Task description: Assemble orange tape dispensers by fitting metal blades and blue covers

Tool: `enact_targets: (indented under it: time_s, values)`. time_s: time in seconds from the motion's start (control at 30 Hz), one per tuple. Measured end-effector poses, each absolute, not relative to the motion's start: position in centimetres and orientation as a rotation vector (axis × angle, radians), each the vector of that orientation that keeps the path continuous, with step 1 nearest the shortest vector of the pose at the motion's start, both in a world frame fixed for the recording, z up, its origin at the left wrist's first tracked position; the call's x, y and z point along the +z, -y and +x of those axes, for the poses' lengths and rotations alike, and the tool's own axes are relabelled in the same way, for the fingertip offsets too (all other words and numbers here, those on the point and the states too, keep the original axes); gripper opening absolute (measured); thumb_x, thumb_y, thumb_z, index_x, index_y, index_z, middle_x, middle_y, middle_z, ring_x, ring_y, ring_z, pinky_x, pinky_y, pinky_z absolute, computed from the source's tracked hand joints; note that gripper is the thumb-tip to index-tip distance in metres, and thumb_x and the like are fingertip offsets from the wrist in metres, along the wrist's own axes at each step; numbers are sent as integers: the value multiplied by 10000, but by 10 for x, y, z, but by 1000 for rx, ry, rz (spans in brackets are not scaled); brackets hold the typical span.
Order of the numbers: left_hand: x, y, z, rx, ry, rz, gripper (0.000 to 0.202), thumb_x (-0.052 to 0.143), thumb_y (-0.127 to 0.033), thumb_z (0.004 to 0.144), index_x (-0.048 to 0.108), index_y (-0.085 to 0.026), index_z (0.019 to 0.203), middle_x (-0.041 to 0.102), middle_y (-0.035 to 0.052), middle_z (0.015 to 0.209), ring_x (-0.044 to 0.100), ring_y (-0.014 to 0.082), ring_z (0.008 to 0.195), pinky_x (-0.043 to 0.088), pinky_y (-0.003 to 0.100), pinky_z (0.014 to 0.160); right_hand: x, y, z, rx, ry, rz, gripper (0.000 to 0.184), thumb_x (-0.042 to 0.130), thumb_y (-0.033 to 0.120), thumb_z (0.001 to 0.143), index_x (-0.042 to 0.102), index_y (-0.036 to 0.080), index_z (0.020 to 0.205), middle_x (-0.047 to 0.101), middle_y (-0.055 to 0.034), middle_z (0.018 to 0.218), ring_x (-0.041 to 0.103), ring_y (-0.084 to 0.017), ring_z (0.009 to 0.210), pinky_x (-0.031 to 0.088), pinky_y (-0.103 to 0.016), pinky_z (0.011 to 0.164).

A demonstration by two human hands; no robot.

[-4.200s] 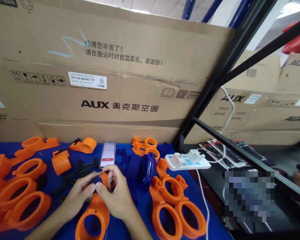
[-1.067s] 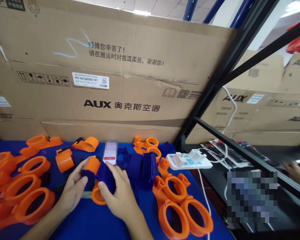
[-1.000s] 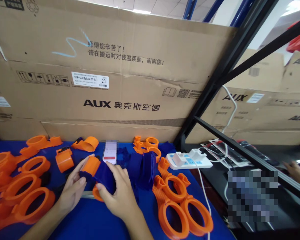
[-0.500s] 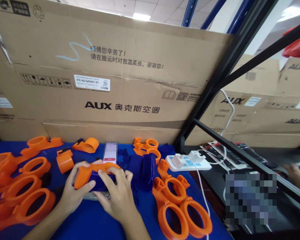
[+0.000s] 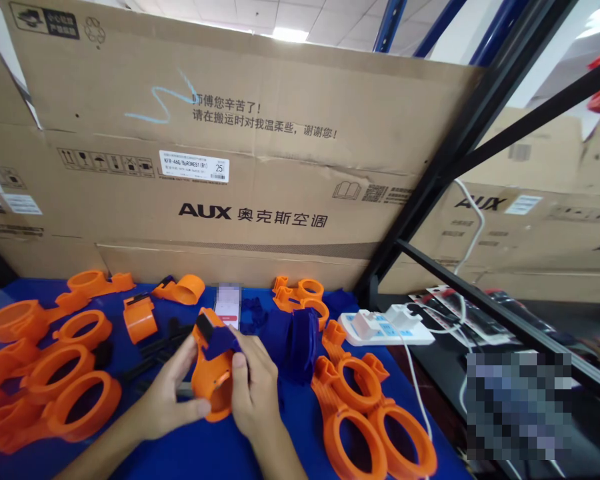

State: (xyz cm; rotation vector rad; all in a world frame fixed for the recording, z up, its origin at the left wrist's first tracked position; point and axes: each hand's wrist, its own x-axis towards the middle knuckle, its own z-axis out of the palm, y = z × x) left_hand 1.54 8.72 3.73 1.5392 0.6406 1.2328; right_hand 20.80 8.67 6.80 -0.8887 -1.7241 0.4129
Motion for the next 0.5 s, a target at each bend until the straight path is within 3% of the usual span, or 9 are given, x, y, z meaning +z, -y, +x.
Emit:
enact_targets:
  time_s: [0.1, 0.23, 0.33, 0.43, 0.5]
  values:
    - [39, -81, 24, 1100, -555, 1552, 1025, 818, -332, 827, 196, -315, 1641, 374, 113, 1663, 321, 382, 1529, 312, 552, 1228, 69, -88, 207, 502, 1673, -920, 434, 290, 324, 1109, 678, 231, 1280, 695, -103, 1114, 652, -244, 1001, 541, -399, 874]
    - [43, -70, 26, 1188, -632, 1452, 1005, 772, -397, 860, 156, -306, 1649, 364, 121, 1667, 308, 376, 1536, 303, 556, 1234, 66, -88, 208, 509, 1750, -993, 501, 236, 442, 1109, 584, 263, 1422, 600, -111, 1330, 561, -275, 1213, 460, -497, 1053]
    - [51, -67, 1, 1306, -903, 1335, 993, 789, -412, 835, 200, -358, 1633, 319, 84, 1693, 265, 373, 1554, 331, 535, 1227, 63, -88, 210, 491, 1736, -1018, 566, 192, 531, 1093, 485, 286, 1510, 540, -111, 1405, 482, -301, 1318, 373, -562, 1123]
    - [73, -79, -52, 1404, -1283, 1207, 978, 766, -509, 828, 204, -385, 1618, 377, 121, 1649, 355, 432, 1503, 399, 608, 1163, 61, -88, 212, 485, 1690, -989, 606, 168, 576, 1080, 579, 291, 1422, 568, -106, 1336, 509, -303, 1272, 406, -536, 1081]
    - [97, -91, -95, 1369, -1619, 1212, 903, 711, -598, 845, 268, -353, 1593, 401, 145, 1620, 366, 436, 1491, 378, 621, 1165, 61, -88, 213, 482, 1660, -975, 610, 176, 585, 1077, 635, 292, 1354, 586, -100, 1290, 531, -300, 1235, 424, -514, 1051]
